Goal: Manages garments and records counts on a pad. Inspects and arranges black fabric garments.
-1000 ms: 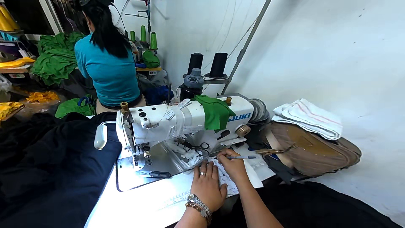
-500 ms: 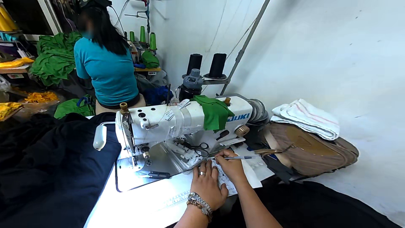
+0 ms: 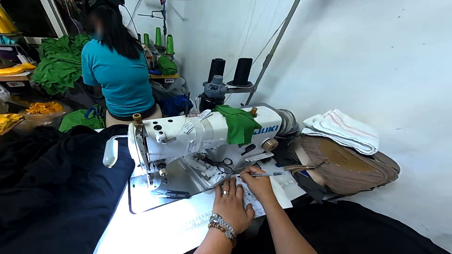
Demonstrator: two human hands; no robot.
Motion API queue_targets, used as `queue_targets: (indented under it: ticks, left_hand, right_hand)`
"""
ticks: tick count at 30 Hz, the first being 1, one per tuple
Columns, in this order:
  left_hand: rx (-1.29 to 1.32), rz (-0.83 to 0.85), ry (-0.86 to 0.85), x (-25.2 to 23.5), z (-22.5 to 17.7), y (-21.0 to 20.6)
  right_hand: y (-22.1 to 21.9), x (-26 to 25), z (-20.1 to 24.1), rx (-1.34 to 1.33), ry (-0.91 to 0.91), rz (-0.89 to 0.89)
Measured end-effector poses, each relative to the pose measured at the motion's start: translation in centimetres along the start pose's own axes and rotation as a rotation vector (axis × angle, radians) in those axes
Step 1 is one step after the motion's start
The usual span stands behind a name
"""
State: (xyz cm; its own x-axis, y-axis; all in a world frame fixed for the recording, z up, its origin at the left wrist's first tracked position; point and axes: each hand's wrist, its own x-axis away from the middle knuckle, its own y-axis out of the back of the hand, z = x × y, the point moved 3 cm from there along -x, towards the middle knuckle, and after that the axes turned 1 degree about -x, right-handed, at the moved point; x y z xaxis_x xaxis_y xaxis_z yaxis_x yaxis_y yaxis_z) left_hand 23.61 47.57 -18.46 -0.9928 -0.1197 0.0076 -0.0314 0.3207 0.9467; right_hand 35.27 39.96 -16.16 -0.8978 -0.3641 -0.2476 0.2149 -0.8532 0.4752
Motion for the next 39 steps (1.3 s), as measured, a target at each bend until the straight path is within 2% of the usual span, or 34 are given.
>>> queue_targets:
  ticks: [8, 13, 18, 20, 23, 26, 29, 33, 39]
  left_hand:
    - [-0.009, 0.025, 0.002, 0.0, -0.1, 0.2]
    - [0.006, 0.010, 0.009, 0.0, 0.0, 0.1]
    - [-0.006, -0.020, -0.001, 0.0, 0.1, 0.1]
    - [-0.008, -0.040, 0.006, -0.1, 0.1, -0.1]
    - [-0.010, -0.074, 0.021, -0.2, 0.3, -0.4]
    - [0.001, -0.121, 0.012, -0.1, 0.3, -0.2]
    - [0.030, -0.133, -0.024, -0.1, 0.5, -0.1]
    - [0.049, -0.115, -0.017, -0.1, 0.7, -0.4]
    - [0.022, -0.083, -0.010, -0.1, 0.8, -0.4]
  right_hand:
    - [0.1, -0.4, -0.7, -0.030, 0.002, -0.005]
    - [0.1, -0.3, -0.8, -0.139, -0.087, -0.025]
    - [1.4, 0.5, 0.3, -0.488, -0.216, -0.216]
    - [3.1, 1.0, 0.8, -0.503, -0.288, -0.326]
    - [6.7, 1.4, 0.6, -0.254, -0.447, -0.366]
    - [9.9, 0.8, -1.8, 0.107, -0.526, -0.209]
    - [11.2, 0.1, -4.0, 0.307, -0.446, -0.085]
    - [10.5, -0.2, -4.6, 0.445, -0.358, 0.003]
    - [9.5, 0.7, -5.1, 0.468, -0.231, -0.060]
